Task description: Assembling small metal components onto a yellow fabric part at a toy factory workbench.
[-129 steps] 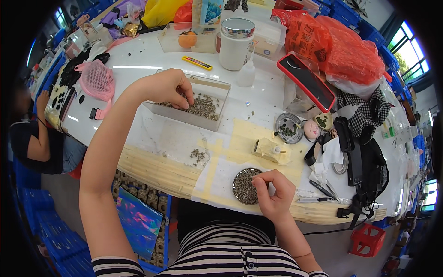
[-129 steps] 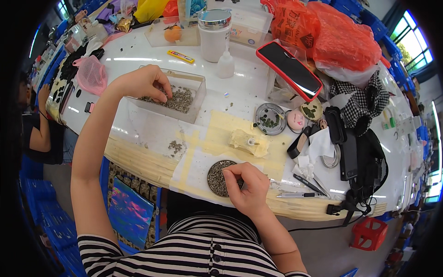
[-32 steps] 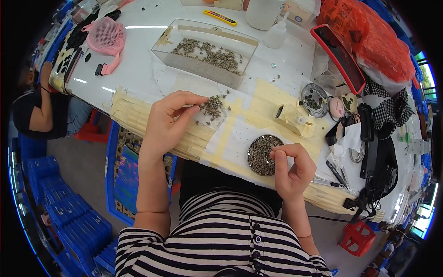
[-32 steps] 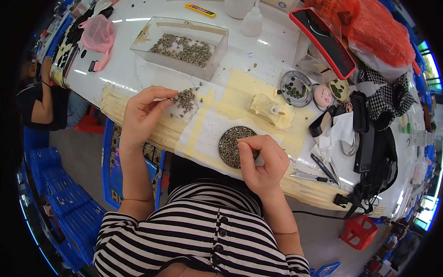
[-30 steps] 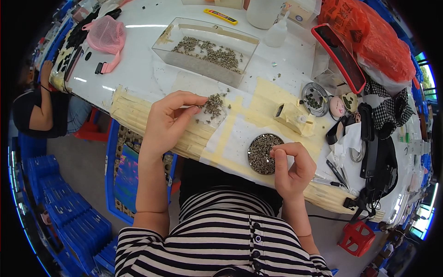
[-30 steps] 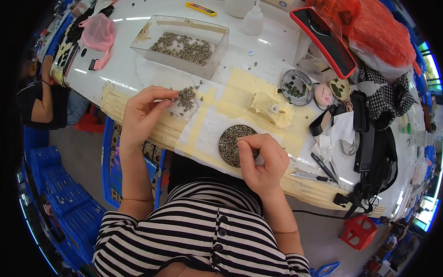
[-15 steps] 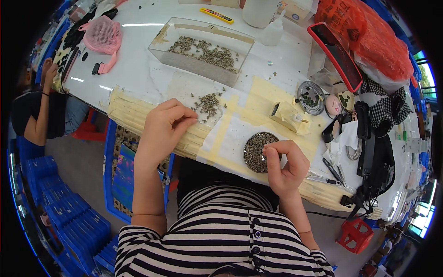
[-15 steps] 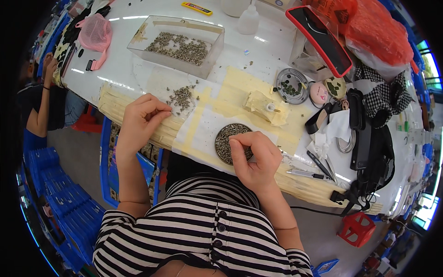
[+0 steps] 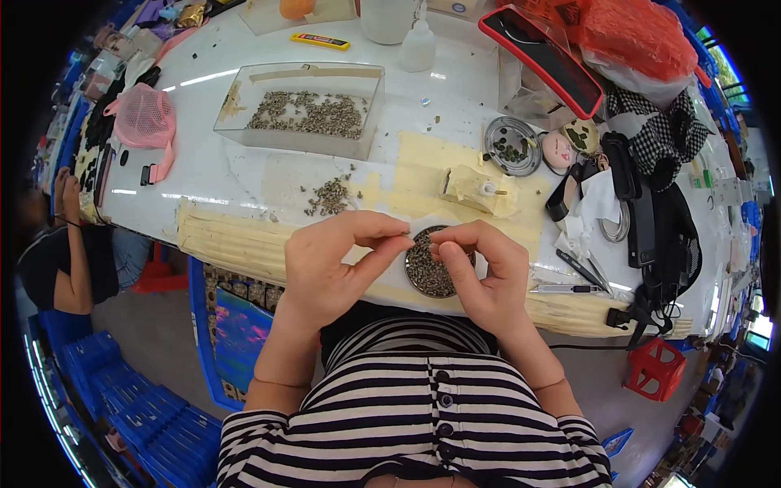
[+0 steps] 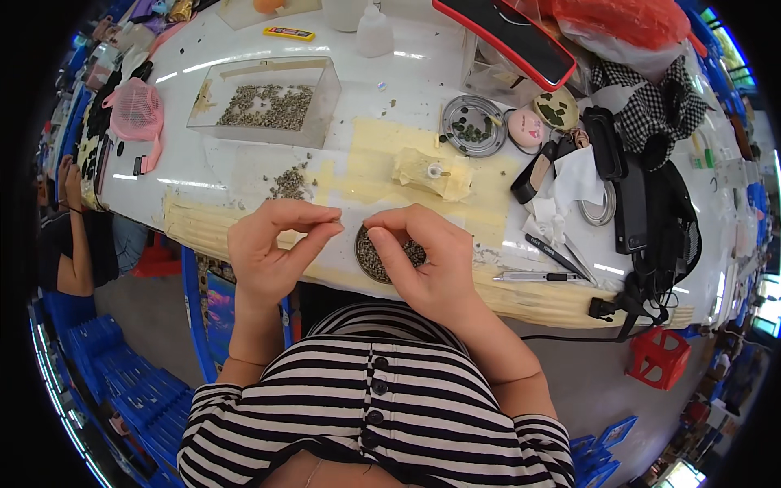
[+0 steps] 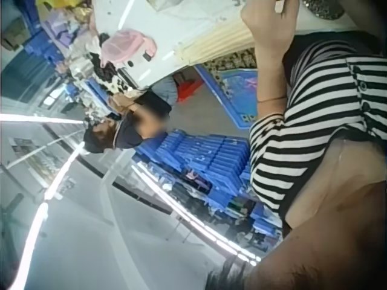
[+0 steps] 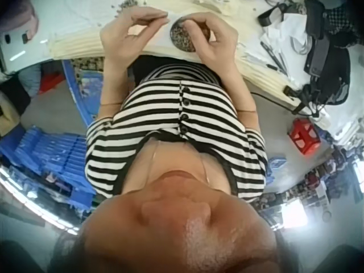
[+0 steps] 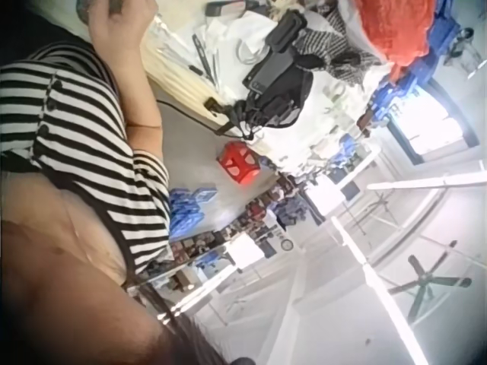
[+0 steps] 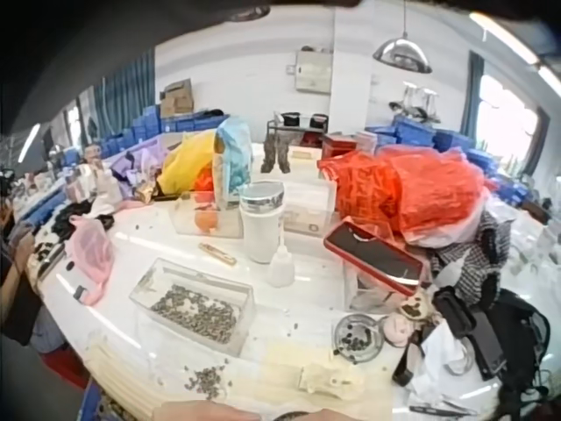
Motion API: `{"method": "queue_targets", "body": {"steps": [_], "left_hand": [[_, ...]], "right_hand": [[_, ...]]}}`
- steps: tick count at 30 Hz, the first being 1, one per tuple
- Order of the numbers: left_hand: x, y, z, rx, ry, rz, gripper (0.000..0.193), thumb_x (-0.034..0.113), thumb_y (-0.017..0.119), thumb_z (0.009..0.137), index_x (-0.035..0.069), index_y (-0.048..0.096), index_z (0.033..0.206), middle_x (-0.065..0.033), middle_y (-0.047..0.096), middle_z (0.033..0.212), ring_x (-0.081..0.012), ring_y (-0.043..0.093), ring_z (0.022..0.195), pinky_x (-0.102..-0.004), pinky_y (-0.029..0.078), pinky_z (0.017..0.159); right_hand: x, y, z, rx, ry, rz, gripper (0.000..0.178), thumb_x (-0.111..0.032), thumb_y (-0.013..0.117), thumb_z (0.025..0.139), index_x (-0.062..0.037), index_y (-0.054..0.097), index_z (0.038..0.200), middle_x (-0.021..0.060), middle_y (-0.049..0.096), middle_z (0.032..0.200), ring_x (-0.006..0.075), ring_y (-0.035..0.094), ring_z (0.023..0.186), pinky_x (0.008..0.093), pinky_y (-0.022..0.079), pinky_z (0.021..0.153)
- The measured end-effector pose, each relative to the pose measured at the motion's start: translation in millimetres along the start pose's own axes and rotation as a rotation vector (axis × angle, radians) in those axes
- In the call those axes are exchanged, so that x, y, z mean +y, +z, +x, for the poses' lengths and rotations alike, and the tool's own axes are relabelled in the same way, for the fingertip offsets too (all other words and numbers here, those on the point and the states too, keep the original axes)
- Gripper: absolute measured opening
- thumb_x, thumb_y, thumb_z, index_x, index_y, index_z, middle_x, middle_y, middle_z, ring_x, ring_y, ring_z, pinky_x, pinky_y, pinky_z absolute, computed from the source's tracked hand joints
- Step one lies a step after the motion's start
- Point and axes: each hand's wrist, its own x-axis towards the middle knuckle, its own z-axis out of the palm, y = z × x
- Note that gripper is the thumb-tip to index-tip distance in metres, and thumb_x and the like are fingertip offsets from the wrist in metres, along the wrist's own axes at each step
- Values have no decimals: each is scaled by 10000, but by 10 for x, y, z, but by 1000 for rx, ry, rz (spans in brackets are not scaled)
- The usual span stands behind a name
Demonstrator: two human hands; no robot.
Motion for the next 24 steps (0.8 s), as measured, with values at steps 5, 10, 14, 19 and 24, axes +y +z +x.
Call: {"method": "queue_targets", "body": {"steps": [5,10,14,19,24], "left_hand": [[4,213,45,-30,292,13,291,-48,798,770,-10,635,1008,-154,741,920,-219,723,777,-290,575,703],[-62,310,29,-52,416,48,351,-34,798,776,1,613,1073,-161,741,922,-237,733,794,-295,578,713],[-23,307,33,-92,338,42,414,-23,800,780,-17,599,1142,-146,744,917,-223,734,797,-295,574,730],[-36,351,45,-68,157,-80,299,-26,798,754,-22,697,1035,-122,731,881,-199,704,723,-285,554,631],[-39,339,20,-96,121,-81,194,-27,780,773,-9,722,957,-120,727,864,-184,692,709,-273,544,634]], "right_hand": [[-50,-86,-3,-30,176,201,94,-49,648,935,41,678,933,65,704,803,94,662,730,232,515,666],[-3,-141,-71,-33,290,360,101,-54,633,949,40,667,940,46,696,791,73,646,723,221,506,654],[10,-137,-75,-23,303,343,97,-46,623,949,40,651,914,34,686,779,63,628,704,218,497,637],[62,-135,-55,32,62,118,58,-20,652,910,34,644,891,51,663,759,85,605,644,231,480,597],[77,-134,-49,29,-50,9,42,-6,672,885,28,648,886,70,648,752,113,602,620,245,473,579]]}}
